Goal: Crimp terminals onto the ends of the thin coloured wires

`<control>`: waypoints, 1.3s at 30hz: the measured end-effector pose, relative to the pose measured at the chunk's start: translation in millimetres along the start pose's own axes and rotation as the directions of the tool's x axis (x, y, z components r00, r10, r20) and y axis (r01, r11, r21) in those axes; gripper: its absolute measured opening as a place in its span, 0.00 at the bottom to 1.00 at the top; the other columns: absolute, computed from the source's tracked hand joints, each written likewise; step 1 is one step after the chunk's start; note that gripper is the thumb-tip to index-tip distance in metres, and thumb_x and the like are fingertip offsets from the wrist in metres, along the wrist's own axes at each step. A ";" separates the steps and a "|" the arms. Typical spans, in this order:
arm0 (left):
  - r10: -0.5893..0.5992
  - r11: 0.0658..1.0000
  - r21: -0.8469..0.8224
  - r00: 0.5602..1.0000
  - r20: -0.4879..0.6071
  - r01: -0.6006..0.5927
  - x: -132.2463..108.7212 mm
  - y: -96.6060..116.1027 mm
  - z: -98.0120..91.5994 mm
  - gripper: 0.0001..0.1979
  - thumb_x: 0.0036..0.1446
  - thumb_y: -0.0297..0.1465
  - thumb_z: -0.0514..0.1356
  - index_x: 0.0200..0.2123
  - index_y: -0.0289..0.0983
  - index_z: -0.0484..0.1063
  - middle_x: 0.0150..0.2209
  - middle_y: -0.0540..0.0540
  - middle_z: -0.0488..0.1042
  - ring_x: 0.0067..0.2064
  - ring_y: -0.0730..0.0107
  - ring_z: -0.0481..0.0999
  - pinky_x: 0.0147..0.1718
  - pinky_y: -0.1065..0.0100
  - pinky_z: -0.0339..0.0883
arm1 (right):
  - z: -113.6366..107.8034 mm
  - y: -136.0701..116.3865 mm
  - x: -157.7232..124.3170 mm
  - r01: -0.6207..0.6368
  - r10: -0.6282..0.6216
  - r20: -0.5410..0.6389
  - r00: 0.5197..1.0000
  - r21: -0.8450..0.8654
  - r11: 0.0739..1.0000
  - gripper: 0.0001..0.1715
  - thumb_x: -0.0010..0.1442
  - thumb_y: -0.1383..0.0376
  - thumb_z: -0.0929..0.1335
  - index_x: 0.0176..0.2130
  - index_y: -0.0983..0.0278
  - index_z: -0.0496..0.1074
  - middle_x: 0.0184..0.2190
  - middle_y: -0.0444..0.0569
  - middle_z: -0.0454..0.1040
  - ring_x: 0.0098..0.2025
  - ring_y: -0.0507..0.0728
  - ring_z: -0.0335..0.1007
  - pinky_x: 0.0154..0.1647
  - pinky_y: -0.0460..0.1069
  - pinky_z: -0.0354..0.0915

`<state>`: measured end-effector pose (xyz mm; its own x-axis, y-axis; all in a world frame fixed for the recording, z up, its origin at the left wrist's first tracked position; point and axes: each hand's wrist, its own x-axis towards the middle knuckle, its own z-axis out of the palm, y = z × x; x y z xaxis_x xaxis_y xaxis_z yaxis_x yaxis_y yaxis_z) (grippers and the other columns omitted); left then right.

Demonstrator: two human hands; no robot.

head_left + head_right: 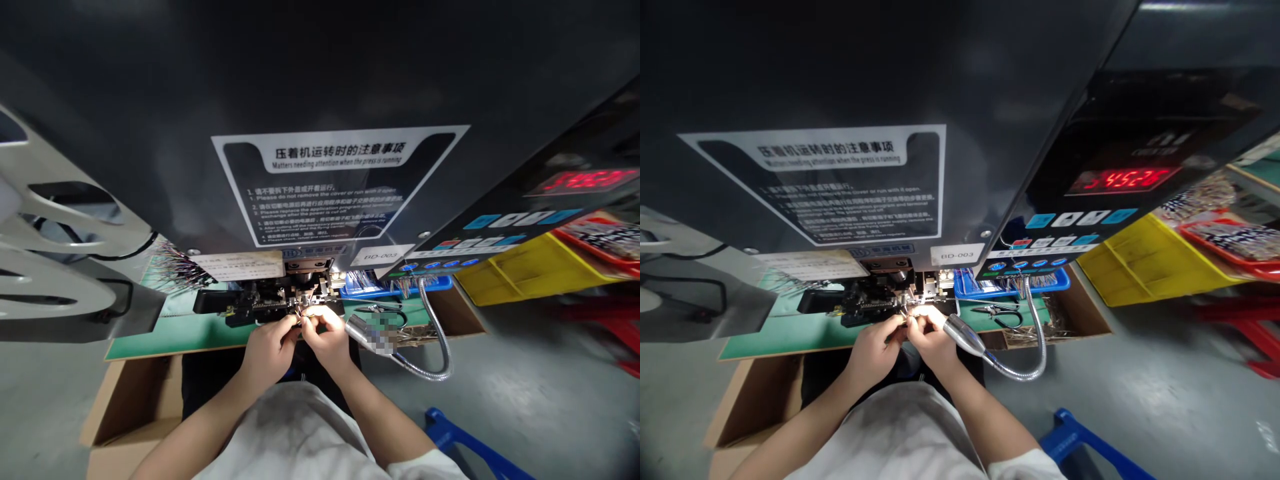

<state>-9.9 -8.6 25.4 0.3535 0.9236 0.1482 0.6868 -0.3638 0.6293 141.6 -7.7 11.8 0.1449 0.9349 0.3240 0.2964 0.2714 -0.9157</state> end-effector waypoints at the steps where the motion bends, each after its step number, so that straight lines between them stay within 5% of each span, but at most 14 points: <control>1: -0.002 1.000 0.006 1.000 -0.004 0.002 -0.2 -0.3 0.4 0.10 0.64 0.27 0.53 0.41 0.41 0.74 0.34 0.46 0.80 0.36 0.64 0.80 0.34 0.71 0.67 | -0.1 0.7 -0.1 0.009 -0.009 -0.006 1.000 -0.008 1.000 0.04 0.58 0.68 0.68 0.35 0.64 0.74 0.20 0.41 0.67 0.21 0.51 0.62 0.25 0.47 0.66; 12: -0.007 0.999 0.045 0.999 -0.032 0.009 2.4 4.9 -0.9 0.09 0.64 0.28 0.54 0.43 0.41 0.74 0.36 0.46 0.81 0.37 0.62 0.81 0.34 0.69 0.68 | -0.2 6.2 1.0 0.057 -0.057 0.005 0.998 0.007 0.998 0.09 0.60 0.67 0.68 0.40 0.63 0.78 0.28 0.47 0.77 0.24 0.54 0.70 0.28 0.50 0.70; 23: 0.002 0.999 0.044 0.999 -0.037 0.000 6.0 3.3 -0.2 0.10 0.65 0.28 0.53 0.46 0.40 0.73 0.39 0.46 0.81 0.38 0.62 0.81 0.34 0.69 0.68 | 2.2 2.9 2.2 -0.062 0.063 -0.003 0.998 0.127 0.990 0.05 0.59 0.65 0.69 0.37 0.64 0.73 0.18 0.37 0.58 0.19 0.50 0.56 0.22 0.46 0.62; 30: 0.030 0.995 0.091 0.999 -0.027 -0.028 4.5 3.8 2.7 0.08 0.63 0.27 0.54 0.36 0.38 0.73 0.29 0.46 0.79 0.32 0.63 0.78 0.29 0.70 0.63 | 1.3 2.4 4.1 -0.087 0.084 0.029 0.996 0.151 0.985 0.06 0.58 0.65 0.69 0.37 0.64 0.75 0.18 0.37 0.59 0.20 0.50 0.54 0.23 0.46 0.60; 39: 0.029 0.995 0.095 0.999 -0.030 -0.026 3.0 3.2 2.2 0.08 0.63 0.26 0.54 0.38 0.39 0.73 0.32 0.47 0.80 0.33 0.64 0.79 0.30 0.70 0.63 | 5.3 2.4 1.2 -0.132 0.135 -0.003 0.991 0.180 0.975 0.03 0.57 0.65 0.69 0.33 0.64 0.71 0.18 0.36 0.56 0.18 0.49 0.52 0.20 0.45 0.56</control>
<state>-5.3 -7.2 26.2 0.3537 0.9160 0.1892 0.7344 -0.3973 0.5503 137.5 -4.7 8.8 0.1867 0.9622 0.1983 0.0999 0.1822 -0.9782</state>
